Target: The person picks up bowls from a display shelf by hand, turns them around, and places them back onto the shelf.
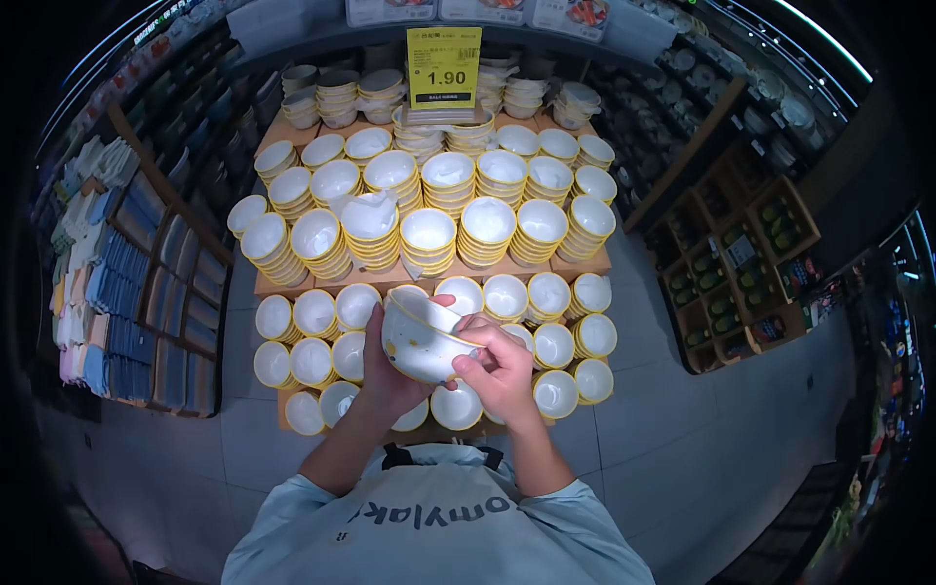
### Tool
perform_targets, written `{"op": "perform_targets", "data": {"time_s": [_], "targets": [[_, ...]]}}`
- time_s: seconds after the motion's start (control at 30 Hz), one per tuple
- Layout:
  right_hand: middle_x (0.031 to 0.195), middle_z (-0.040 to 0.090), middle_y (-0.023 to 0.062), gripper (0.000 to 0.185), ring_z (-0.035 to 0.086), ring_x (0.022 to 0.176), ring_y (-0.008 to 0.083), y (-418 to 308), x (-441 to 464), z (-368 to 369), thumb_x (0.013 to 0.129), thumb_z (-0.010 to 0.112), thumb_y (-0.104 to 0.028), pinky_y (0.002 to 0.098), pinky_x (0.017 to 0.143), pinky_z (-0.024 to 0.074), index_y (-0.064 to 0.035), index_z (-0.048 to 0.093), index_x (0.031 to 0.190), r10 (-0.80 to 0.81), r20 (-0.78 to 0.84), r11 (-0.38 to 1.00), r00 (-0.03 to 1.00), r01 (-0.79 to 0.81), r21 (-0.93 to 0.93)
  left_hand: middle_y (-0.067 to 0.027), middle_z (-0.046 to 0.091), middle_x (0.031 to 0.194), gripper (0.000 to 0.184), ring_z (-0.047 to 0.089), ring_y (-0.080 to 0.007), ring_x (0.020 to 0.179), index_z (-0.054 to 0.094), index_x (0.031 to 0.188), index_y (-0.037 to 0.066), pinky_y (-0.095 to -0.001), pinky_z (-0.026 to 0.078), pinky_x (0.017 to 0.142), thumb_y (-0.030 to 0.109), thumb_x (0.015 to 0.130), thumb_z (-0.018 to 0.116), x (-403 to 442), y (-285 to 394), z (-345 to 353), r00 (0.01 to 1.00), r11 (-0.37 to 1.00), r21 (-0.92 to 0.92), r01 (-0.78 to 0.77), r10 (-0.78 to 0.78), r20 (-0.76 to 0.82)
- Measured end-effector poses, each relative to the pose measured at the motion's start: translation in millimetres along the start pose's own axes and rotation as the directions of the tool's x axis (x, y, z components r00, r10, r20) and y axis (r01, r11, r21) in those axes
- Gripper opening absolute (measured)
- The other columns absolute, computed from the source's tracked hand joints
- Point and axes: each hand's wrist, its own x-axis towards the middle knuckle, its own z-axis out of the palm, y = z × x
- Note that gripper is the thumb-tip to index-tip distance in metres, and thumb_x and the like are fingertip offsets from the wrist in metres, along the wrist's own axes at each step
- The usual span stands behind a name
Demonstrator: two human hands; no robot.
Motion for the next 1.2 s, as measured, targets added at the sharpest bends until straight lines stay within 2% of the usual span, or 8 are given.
{"op": "perform_targets", "data": {"time_s": [0.13,0.2,0.23,0.3,0.4,0.83,1.1,1.2], "targets": [[0.102,0.068,0.0129,0.022,0.06,0.086,0.0153,-10,-6,-3,0.089,0.074,-0.004,0.0275,0.075,0.0481,0.0047,0.068,0.108,0.194,-0.101,0.979,0.976,-0.199,-0.036,-0.0147,0.059,0.137,0.081,0.062,-0.0298,0.125,0.04,0.151,0.01,-0.044,0.054,0.103,0.072,0.1,0.034,5,2,4,0.994,0.992,-0.059,0.113,-0.112,0.006],[0.095,0.069,0.0127,0.021,0.062,0.083,0.0199,-23,-1,3,0.088,0.075,-0.003,0.0312,0.075,0.0474,0.004,0.069,0.107,0.262,-0.214,0.962,0.941,-0.273,-0.02,-0.0115,0.056,0.136,0.085,0.059,-0.0258,0.126,0.037,0.153,0.009,-0.0411,0.053,0.103,0.071,0.096,0.048,10,-3,15,0.863,0.842,0.536,0.059,0.227,-0.451],[0.095,0.069,0.0127,0.021,0.062,0.083,0.0199,-27,3,4,0.088,0.075,-0.003,0.0312,0.075,0.0474,0.004,0.069,0.107,0.263,-0.218,0.961,0.94,-0.275,-0.022,-0.0115,0.056,0.136,0.085,0.059,-0.0258,0.126,0.037,0.153,0.009,-0.0411,0.053,0.103,0.071,0.096,0.048,8,-5,11,0.864,0.843,0.534,0.063,0.222,-0.452],[0.087,0.068,0.0123,0.02,0.062,0.081,0.025,-32,10,6,0.085,0.076,-0.002,0.0347,0.076,0.0466,0.0029,0.069,0.103,0.073,-0.011,0.87,0.997,-0.069,-0.489,-0.0123,0.047,0.144,0.087,0.049,-0.0246,0.134,0.03,0.155,0.007,-0.0416,0.045,0.108,0.055,0.093,0.068,3,-6,2,0.879,0.421,0.899,-0.118,0.466,-0.103],[0.083,0.066,0.0117,0.018,0.059,0.077,0.026,-34,10,9,0.087,0.075,-0.006,0.0362,0.076,0.0439,0.0017,0.07,0.102,0.062,-0.022,0.866,0.998,-0.065,-0.496,-0.0124,0.042,0.145,0.094,0.045,-0.0233,0.134,0.028,0.154,0.007,-0.0397,0.041,0.11,0.042,0.085,0.08,2,-8,3,0.88,0.365,0.927,-0.09,0.465,-0.098],[0.088,0.069,0.0138,0.016,0.063,0.08,0.0259,-39,18,4,0.096,0.064,-0.004,0.0364,0.085,0.0465,0.0058,0.07,0.107,0.201,0.05,0.88,0.978,-0.158,-0.448,-0.0137,0.045,0.139,0.086,0.048,-0.0248,0.129,0.03,0.151,0.006,-0.0398,0.043,0.107,0.037,0.086,0.078,0,-3,5,0.863,0.357,0.933,-0.041,0.483,-0.147],[0.089,0.07,0.0134,0.015,0.064,0.08,0.0219,-28,10,10,0.094,0.063,-0.001,0.0344,0.079,0.0494,0.0059,0.07,0.106,0.195,-0.098,0.918,0.976,-0.216,-0.332,-0.0116,0.048,0.136,0.071,0.057,-0.0232,0.124,0.032,0.149,0.011,-0.0388,0.053,0.1,0.042,0.096,0.068,-5,-3,12,0.884,0.771,0.637,-0.016,0.308,-0.351],[0.094,0.07,0.014,0.017,0.063,0.085,0.0205,-24,4,4,0.095,0.062,-0.002,0.0331,0.081,0.05,0.0069,0.069,0.107,0.191,-0.089,0.924,0.978,-0.21,-0.32,-0.012,0.05,0.136,0.067,0.059,-0.0241,0.124,0.032,0.149,0.011,-0.0411,0.054,0.1,0.041,0.099,0.065,-6,-3,13,0.912,0.829,0.558,-0.034,0.254,-0.322]]}}
